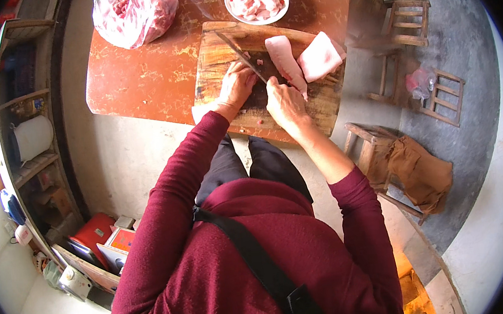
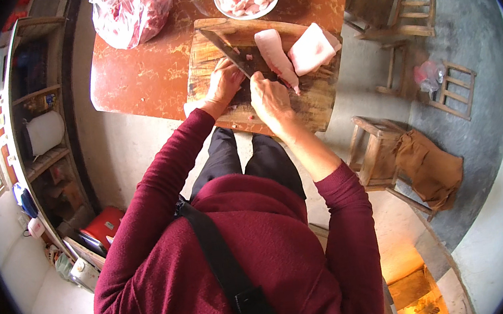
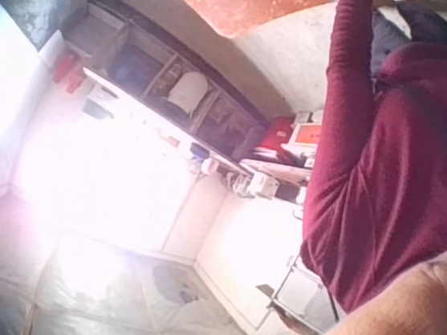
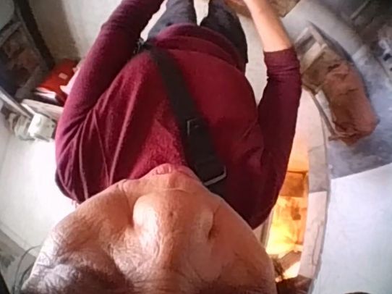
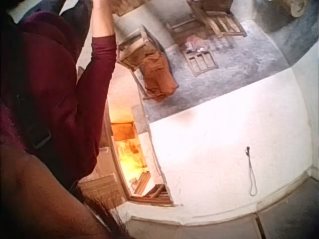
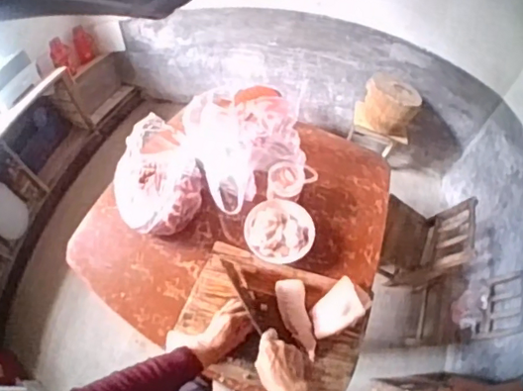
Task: The person slices a large piece of raw pork belly into thin strips using a cleaver on a wooden cutting board. The person holds the meat with the left hand and chops with the right hand, periodically moving the cut pieces aside on the board.
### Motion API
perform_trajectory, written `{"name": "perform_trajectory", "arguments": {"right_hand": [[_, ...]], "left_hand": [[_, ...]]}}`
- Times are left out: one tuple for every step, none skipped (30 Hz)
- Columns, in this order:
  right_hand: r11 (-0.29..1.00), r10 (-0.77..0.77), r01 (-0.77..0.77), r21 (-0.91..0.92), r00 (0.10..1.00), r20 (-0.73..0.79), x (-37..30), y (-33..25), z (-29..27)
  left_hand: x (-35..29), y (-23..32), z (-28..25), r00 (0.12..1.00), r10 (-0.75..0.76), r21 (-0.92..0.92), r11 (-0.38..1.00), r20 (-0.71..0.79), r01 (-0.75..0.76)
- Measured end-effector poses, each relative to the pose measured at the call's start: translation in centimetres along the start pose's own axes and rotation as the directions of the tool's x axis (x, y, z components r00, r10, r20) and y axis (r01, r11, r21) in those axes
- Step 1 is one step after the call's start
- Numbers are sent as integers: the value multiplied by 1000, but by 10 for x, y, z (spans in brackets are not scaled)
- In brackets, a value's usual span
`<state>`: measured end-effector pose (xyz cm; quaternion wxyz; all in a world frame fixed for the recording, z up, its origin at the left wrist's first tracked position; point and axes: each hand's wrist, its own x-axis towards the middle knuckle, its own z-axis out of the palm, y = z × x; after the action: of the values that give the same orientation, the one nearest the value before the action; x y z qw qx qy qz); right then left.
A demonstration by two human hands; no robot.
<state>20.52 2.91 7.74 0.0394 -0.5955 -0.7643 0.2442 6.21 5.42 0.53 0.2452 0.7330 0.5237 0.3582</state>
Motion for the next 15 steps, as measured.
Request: {"name": "perform_trajectory", "arguments": {"right_hand": [[999, 2, -1, 43, 1000, -13, 1, 6, 3], [996, 5, -3, 86, 1000, -27, 0, 12, 3], [996, -4, 11, 83, 997, -77, -7, 19, 2], [994, 56, -46, 95, 993, -107, -15, 12, -9], [993, 73, -63, 101, 992, -99, -23, 14, -12], [991, 91, -81, 106, 992, -90, -30, 17, -16], [992, 96, -92, 82, 994, -49, -40, 17, -20], [994, 91, -90, 65, 996, -17, -49, 18, -23], [995, 86, -87, 50, 996, 16, -57, 18, -26], [996, 82, -84, 38, 995, 48, -65, 18, -28], [996, 69, -73, 42, 994, 83, -72, 17, -31], [998, 53, -54, 16, 995, 79, -76, 18, -28], [999, 38, -38, -11, 996, 79, -82, 20, -22], [999, 23, -20, -38, 997, 80, -84, 21, -18], [999, 41, -40, -14, 996, 85, -85, 21, -15]], "left_hand": [[2, -1, -3, 998, -31, 14, 999, 54, 30], [0, 0, -5, 997, -39, 3, 999, 66, 38], [-2, 2, -7, 996, -46, -8, 999, 78, 46], [-2, 4, -11, 995, -55, -14, 998, 88, 57], [-5, 4, -9, 999, -51, -25, 998, 2, 51], [-8, 3, -8, 998, -57, -18, 998, -33, 56], [-8, 2, -7, 996, -60, -14, 998, -70, 59], [-9, 2, -5, 992, -66, -14, 998, -106, 65], [-10, 2, -4, 995, -48, -7, 999, -91, 48], [-10, 1, -4, 997, -29, 3, 1000, -74, 29], [-10, 0, -5, 998, -10, 13, 1000, -56, 11], [-10, -1, -5, 999, 9, 24, 1000, -39, -8], [-11, -3, -4, 1000, -1, 31, 1000, -21, 1], [-11, -6, -3, 1000, -10, 38, 999, -4, 10], [-11, -8, -2, 1000, -21, 46, 999, 12, 20]]}}
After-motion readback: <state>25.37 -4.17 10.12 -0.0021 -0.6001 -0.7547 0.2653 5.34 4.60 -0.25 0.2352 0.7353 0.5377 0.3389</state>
